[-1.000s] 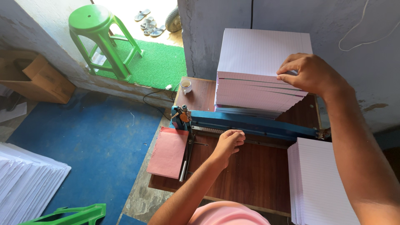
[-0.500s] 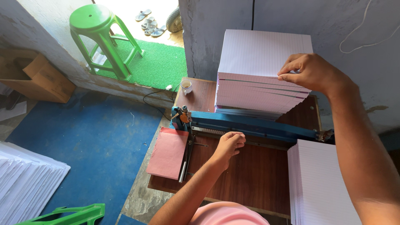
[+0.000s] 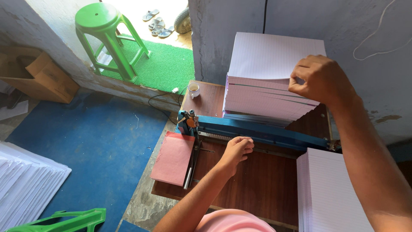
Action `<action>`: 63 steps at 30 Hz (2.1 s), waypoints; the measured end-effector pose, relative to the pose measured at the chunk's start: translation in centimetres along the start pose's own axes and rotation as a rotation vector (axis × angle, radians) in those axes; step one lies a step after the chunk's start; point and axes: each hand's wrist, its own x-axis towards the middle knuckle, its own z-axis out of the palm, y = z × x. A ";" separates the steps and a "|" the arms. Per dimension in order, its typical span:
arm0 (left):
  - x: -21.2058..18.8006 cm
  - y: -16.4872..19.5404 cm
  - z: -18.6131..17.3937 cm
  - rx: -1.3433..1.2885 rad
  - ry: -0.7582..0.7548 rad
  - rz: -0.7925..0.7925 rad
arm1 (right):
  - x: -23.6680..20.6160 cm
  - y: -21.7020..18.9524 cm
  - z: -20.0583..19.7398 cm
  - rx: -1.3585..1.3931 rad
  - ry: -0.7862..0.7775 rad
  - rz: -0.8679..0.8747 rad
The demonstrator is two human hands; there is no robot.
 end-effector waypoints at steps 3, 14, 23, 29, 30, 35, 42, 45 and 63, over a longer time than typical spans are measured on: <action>0.3 0.7 0.2 -0.005 -0.004 0.019 | -0.1 -0.3 0.1 -0.098 0.088 -0.074; 1.0 9.4 2.7 -0.017 -0.083 0.198 | -1.4 -4.3 -0.1 -0.145 0.120 -0.040; 1.1 13.8 5.2 -0.112 -0.036 0.224 | -6.1 -5.1 0.4 0.036 0.317 0.206; 2.6 15.1 6.6 -0.174 0.070 0.268 | -9.5 -6.8 3.8 0.499 0.669 0.897; 2.8 15.1 6.6 -0.180 0.076 0.279 | -9.7 -7.1 4.1 0.640 0.710 1.032; 3.8 14.4 6.6 -0.202 0.084 0.347 | -9.3 -6.9 3.4 1.150 0.738 1.464; 1.5 11.7 6.4 -0.173 0.104 0.443 | -9.4 -5.5 1.1 1.597 0.478 1.546; 0.0 10.4 6.1 -0.174 0.113 0.435 | -10.0 -5.3 1.3 1.638 0.402 1.502; -1.1 7.5 0.9 -0.487 0.137 0.468 | -15.6 -12.1 2.7 1.551 0.386 1.355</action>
